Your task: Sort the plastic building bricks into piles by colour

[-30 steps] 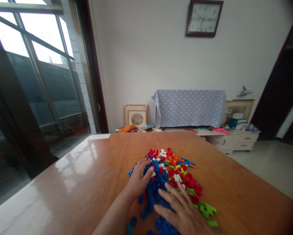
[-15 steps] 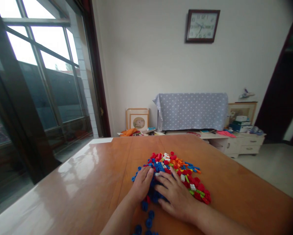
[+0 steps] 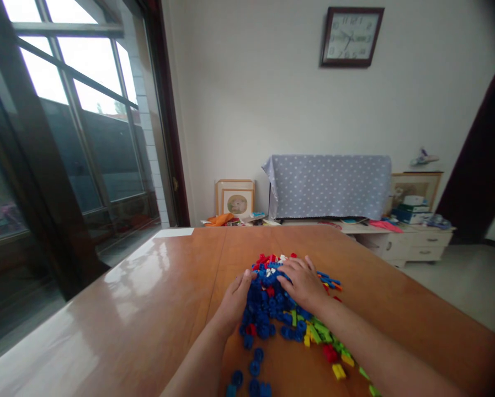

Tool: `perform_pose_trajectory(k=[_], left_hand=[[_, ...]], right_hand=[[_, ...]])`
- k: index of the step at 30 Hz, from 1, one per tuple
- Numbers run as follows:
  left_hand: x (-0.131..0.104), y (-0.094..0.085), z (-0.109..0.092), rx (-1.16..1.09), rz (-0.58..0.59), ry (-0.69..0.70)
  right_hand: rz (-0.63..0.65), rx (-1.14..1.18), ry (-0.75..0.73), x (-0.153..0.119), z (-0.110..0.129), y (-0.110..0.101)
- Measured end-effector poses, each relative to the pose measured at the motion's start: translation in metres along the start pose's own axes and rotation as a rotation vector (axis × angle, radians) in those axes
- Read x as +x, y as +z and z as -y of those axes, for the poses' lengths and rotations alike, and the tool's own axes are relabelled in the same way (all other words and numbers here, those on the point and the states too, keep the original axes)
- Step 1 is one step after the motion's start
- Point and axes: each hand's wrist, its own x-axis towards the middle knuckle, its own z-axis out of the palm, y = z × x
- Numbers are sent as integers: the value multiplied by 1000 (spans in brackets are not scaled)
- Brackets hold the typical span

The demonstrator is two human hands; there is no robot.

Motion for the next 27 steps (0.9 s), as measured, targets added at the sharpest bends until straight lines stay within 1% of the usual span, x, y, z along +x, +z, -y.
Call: perform_pose_trajectory(k=[3,5,7,9,11,12,14,17,21,24,27], left_hand=[[2,-3,-1,-55,-49,-8],[4,-6,0,-82,-100,-9],[6,-10,3,-96,-162,-15],[9,-15,6,-87,-235,-22],[11,-19,9,-54,-293,-31],[11,-21,11,-36,-308,-44],[11,-25,14,-20,-284,-90],[11,-26,18,-28,-162,-155],[13,-23,23,-88,-39,-159],[16,-19,26,-159,28,-182],[18,-15,30,-183,45,-213]], right_hand=[[-50,13,5,-8,10,-12],[-47,52,-74,-22,27,-23],[-5,105,-214,-43,52,-33],[56,148,-387,-65,78,-37],[98,141,-601,-83,100,-32],[82,112,-680,-89,109,-27],[58,51,-758,-94,119,-16],[119,61,-742,-89,123,-5],[223,120,-570,-73,118,-1],[202,76,-457,-61,109,5],[135,-6,-348,-46,97,15]])
